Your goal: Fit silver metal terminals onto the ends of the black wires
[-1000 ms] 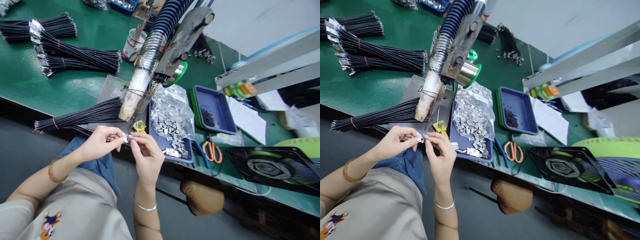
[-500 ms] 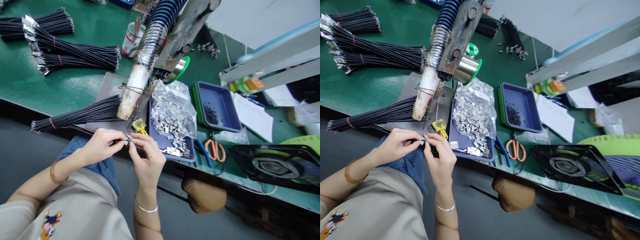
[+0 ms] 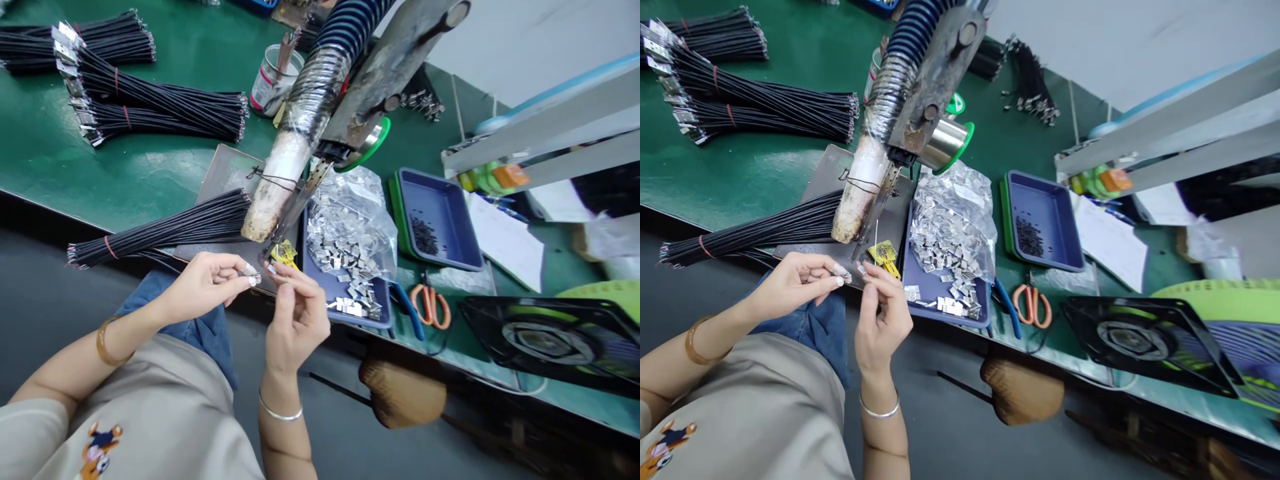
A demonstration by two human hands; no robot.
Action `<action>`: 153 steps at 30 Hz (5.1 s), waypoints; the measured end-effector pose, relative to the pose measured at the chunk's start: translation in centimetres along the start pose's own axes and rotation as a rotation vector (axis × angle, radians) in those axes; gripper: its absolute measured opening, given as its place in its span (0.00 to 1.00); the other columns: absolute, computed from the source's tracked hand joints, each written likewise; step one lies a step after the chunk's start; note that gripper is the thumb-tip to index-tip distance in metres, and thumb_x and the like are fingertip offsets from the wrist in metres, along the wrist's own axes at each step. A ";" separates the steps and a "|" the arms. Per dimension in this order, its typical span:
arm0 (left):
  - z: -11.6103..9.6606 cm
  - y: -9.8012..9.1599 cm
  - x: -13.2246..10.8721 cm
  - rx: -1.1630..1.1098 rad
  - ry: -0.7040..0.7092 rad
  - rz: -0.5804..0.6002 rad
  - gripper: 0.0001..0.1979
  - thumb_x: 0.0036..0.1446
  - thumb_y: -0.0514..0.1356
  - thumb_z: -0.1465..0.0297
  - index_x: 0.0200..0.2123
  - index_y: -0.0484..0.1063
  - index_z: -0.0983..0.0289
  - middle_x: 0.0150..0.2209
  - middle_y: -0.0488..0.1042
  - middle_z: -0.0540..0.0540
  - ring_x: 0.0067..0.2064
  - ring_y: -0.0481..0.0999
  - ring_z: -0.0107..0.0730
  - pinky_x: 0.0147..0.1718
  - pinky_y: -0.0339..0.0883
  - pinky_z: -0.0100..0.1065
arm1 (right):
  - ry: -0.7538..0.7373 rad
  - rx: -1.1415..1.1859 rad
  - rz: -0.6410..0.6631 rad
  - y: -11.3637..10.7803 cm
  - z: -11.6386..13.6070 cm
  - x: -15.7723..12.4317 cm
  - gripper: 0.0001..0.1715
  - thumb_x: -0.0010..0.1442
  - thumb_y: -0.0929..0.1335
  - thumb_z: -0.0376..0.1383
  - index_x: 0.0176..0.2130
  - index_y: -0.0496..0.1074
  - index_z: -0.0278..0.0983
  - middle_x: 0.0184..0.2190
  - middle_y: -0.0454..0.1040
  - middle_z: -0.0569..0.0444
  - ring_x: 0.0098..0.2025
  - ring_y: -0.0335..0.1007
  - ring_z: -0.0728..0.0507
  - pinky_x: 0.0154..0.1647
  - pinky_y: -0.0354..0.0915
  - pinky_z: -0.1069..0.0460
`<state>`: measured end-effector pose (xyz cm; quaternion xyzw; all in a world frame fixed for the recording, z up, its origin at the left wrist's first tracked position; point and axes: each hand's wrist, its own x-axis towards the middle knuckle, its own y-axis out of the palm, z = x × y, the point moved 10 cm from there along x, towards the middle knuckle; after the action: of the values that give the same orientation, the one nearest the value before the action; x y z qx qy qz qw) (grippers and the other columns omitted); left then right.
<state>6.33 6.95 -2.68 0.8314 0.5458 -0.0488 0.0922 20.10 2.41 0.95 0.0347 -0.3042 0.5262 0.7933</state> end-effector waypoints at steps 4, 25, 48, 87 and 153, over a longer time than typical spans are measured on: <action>-0.3 -0.2 0.4 -0.069 0.033 -0.037 0.09 0.52 0.63 0.68 0.28 0.76 0.70 0.19 0.65 0.47 0.22 0.58 0.20 0.22 0.53 0.25 | -0.242 -0.089 -0.073 -1.1 2.7 0.1 0.13 0.61 0.72 0.24 0.43 0.76 0.40 0.42 0.82 0.53 0.42 0.82 0.46 0.44 0.79 0.49; -0.5 -1.0 1.4 -0.089 0.041 -0.182 0.08 0.47 0.62 0.70 0.24 0.77 0.69 0.22 0.71 0.49 0.24 0.62 0.20 0.25 0.58 0.24 | -0.429 -0.198 0.040 0.4 2.9 -0.2 0.12 0.59 0.73 0.25 0.38 0.72 0.39 0.39 0.85 0.51 0.37 0.84 0.45 0.39 0.80 0.53; -1.7 -1.2 1.4 0.051 0.036 -0.241 0.08 0.48 0.61 0.69 0.27 0.78 0.69 0.26 0.75 0.51 0.28 0.71 0.25 0.29 0.70 0.24 | -0.257 -0.226 0.088 0.8 2.9 1.7 0.10 0.59 0.72 0.26 0.36 0.72 0.39 0.46 0.84 0.49 0.39 0.84 0.45 0.41 0.81 0.51; -1.8 -1.3 1.1 0.215 0.041 -0.200 0.07 0.50 0.63 0.70 0.24 0.77 0.68 0.23 0.73 0.51 0.27 0.71 0.28 0.26 0.67 0.24 | -0.295 -0.318 0.086 0.8 3.8 1.7 0.10 0.60 0.73 0.27 0.33 0.70 0.40 0.40 0.85 0.52 0.40 0.84 0.45 0.40 0.78 0.53; -1.5 0.3 -1.0 0.253 0.208 -0.040 0.11 0.58 0.58 0.70 0.35 0.78 0.71 0.19 0.59 0.44 0.22 0.54 0.21 0.21 0.51 0.24 | 0.049 -0.051 0.147 -0.9 0.7 1.0 0.08 0.63 0.69 0.35 0.31 0.73 0.38 0.18 0.68 0.63 0.15 0.59 0.54 0.15 0.56 0.58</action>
<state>6.18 6.25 -0.98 0.8259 0.5584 -0.0327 -0.0709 20.81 2.54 2.32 -0.0208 -0.2994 0.5759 0.7605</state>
